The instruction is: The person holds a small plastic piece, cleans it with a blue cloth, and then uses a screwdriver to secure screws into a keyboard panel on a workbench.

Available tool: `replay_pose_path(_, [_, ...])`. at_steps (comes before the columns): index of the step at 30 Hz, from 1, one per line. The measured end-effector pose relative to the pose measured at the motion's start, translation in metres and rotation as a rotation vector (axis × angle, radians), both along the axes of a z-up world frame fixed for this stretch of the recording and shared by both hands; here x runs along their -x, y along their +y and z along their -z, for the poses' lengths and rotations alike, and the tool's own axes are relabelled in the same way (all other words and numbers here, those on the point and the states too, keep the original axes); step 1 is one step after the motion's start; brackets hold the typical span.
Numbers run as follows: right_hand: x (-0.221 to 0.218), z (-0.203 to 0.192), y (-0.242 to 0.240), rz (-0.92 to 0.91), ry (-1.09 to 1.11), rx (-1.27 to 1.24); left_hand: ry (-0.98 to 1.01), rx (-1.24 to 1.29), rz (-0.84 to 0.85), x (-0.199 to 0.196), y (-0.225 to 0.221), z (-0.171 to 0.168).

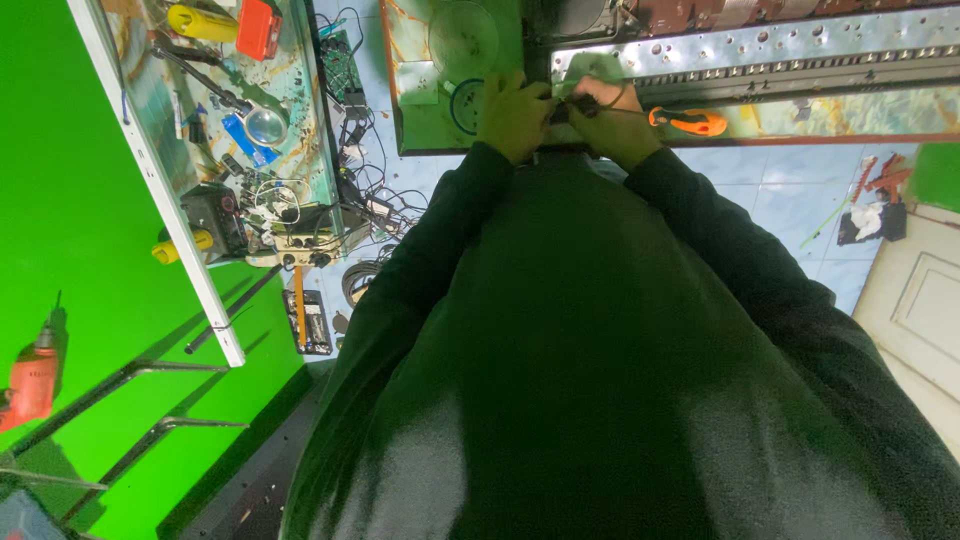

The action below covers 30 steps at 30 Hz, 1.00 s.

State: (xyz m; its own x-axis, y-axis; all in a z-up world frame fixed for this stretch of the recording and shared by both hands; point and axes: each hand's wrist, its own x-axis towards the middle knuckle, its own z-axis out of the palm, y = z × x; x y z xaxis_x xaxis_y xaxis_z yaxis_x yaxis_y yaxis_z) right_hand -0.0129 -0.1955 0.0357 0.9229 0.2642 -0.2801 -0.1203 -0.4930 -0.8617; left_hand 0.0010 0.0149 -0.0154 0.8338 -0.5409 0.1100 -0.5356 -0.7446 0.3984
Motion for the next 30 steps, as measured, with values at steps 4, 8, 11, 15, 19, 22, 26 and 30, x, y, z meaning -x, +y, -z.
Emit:
replay_pose_path(4, [0.000, 0.012, 0.001, -0.075, -0.268, 0.000, -0.059, -0.017, 0.046, 0.000, 0.003, 0.006])
replay_pose_path(8, [0.005, 0.020, 0.002, -0.057, -0.324, 0.040, -0.011, -0.022, 0.051, -0.001, 0.004, 0.014])
replay_pose_path(11, [0.006, 0.027, 0.003, -0.048, -0.328, 0.049, 0.036, -0.021, 0.046, -0.003, 0.002, 0.023])
replay_pose_path(15, [0.004, 0.033, 0.000, -0.134, -0.442, 0.045, 0.052, 0.011, 0.044, 0.002, 0.004, 0.037])
replay_pose_path(19, [0.007, 0.026, 0.004, -0.067, -0.404, -0.020, 0.029, -0.022, 0.043, -0.004, 0.001, 0.046])
replay_pose_path(22, [0.006, 0.020, 0.005, -0.039, -0.404, 0.009, -0.013, -0.037, 0.042, 0.000, 0.002, 0.049])
replay_pose_path(26, [0.001, 0.012, 0.003, -0.105, -0.438, 0.063, 0.110, -0.048, 0.027, -0.003, -0.002, 0.042])
replay_pose_path(30, [-0.002, 0.026, -0.001, -0.196, -0.390, 0.161, 0.033, -0.036, 0.053, -0.006, 0.002, 0.035])
